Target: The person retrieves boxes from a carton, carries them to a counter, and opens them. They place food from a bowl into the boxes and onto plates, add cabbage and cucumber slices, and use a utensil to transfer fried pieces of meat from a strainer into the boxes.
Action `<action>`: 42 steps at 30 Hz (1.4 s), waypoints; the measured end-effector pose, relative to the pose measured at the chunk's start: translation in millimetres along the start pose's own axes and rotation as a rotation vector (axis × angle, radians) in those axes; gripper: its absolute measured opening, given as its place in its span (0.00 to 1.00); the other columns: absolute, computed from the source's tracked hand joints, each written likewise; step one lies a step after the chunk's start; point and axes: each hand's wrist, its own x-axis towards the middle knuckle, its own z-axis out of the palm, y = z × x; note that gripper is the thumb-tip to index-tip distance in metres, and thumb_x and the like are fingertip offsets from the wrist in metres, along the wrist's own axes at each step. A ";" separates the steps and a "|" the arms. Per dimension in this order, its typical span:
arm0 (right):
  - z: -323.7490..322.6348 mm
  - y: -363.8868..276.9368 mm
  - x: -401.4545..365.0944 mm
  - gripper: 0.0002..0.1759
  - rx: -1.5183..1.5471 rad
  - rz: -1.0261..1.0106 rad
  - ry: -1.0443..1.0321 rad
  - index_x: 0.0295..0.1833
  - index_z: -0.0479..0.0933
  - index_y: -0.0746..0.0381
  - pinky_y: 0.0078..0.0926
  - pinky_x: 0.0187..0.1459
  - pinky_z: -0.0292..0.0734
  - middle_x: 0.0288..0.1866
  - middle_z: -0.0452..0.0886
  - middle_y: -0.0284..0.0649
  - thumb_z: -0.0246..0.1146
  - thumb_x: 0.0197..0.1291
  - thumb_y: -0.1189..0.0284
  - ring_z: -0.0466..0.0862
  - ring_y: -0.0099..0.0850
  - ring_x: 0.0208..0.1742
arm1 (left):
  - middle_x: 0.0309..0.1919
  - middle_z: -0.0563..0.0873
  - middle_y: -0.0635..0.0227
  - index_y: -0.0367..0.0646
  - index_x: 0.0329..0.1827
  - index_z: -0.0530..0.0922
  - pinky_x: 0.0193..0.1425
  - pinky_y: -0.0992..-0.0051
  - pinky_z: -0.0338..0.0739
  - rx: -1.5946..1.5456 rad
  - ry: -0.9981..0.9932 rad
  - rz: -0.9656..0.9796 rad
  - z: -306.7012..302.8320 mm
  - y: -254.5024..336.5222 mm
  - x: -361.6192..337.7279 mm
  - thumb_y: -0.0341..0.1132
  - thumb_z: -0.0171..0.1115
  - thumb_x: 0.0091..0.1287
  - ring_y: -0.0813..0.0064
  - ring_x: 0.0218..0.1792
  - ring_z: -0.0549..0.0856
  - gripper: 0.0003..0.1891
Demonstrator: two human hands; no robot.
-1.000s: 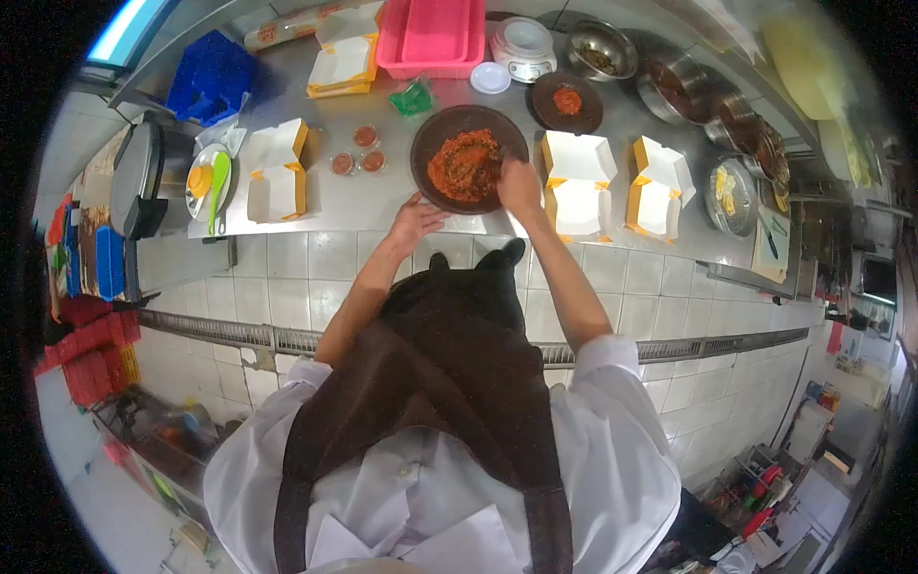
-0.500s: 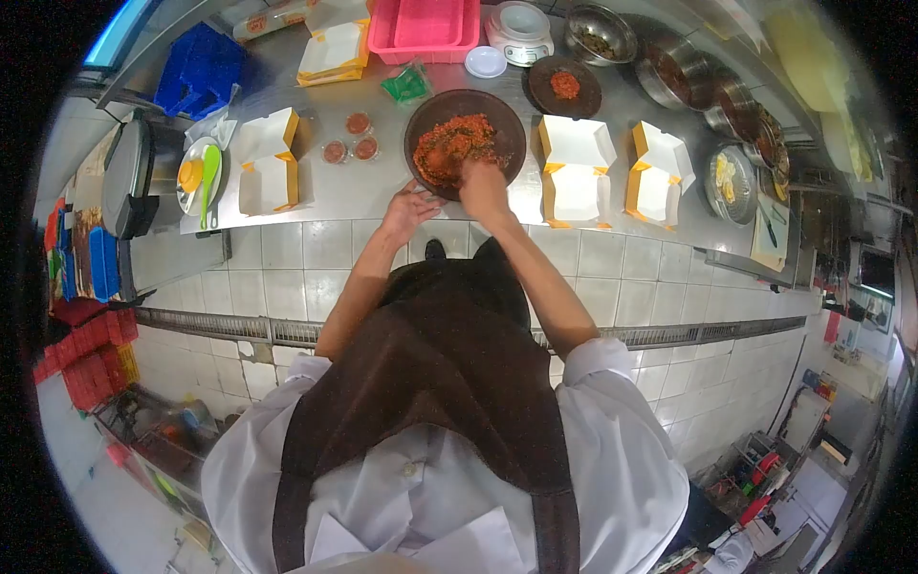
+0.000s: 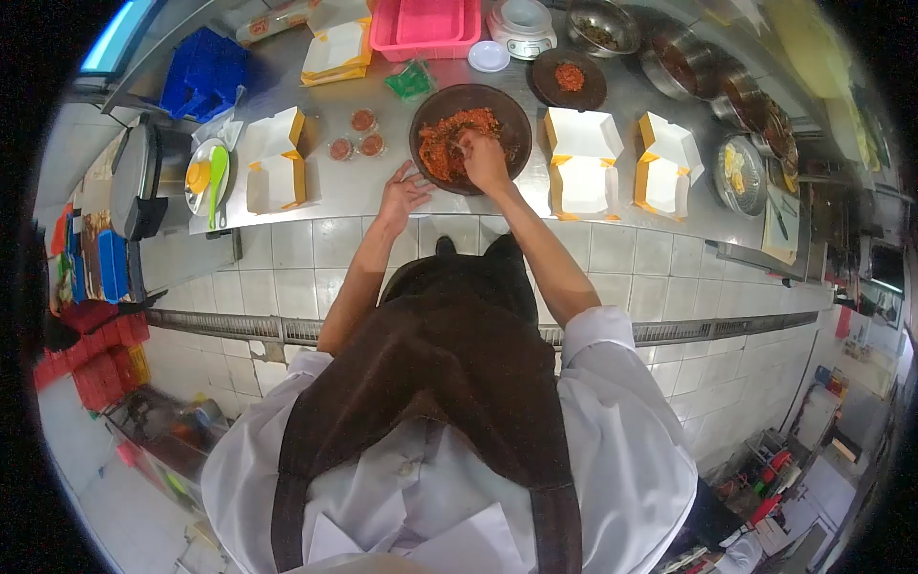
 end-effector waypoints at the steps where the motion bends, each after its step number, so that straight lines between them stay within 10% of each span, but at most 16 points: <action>1: -1.4 2.2 -3.6 0.08 0.059 0.003 -0.034 0.38 0.79 0.63 0.46 0.41 0.76 0.31 0.83 0.50 0.59 0.51 0.82 0.84 0.51 0.38 | 0.67 0.71 0.49 0.40 0.79 0.45 0.61 0.63 0.73 -0.017 -0.004 -0.015 -1.6 1.4 1.3 0.23 0.48 0.57 0.54 0.60 0.79 0.42; 9: -63.3 29.3 -24.1 0.07 -0.295 -0.269 -0.139 0.36 0.80 0.62 0.49 0.42 0.76 0.34 0.83 0.48 0.59 0.50 0.81 0.83 0.51 0.39 | 0.67 0.71 0.49 0.38 0.78 0.46 0.64 0.57 0.71 0.000 -0.045 -0.026 -5.9 -1.2 4.2 0.24 0.50 0.55 0.54 0.62 0.78 0.44; 22: -82.5 -19.7 -46.8 0.06 -0.603 0.166 -0.152 0.30 0.81 0.65 0.46 0.42 0.81 0.30 0.83 0.56 0.63 0.49 0.73 0.85 0.52 0.39 | 0.67 0.71 0.48 0.34 0.78 0.46 0.64 0.61 0.72 -0.017 -0.053 -0.029 2.3 4.0 -0.4 0.23 0.49 0.57 0.51 0.63 0.77 0.42; 42: -51.8 -43.4 -50.8 0.06 -0.569 0.101 -0.186 0.30 0.83 0.64 0.43 0.39 0.82 0.33 0.85 0.53 0.61 0.50 0.75 0.87 0.46 0.37 | 0.68 0.68 0.45 0.34 0.78 0.44 0.65 0.59 0.73 -0.043 -0.059 -0.052 3.6 2.1 0.3 0.22 0.49 0.55 0.49 0.63 0.76 0.44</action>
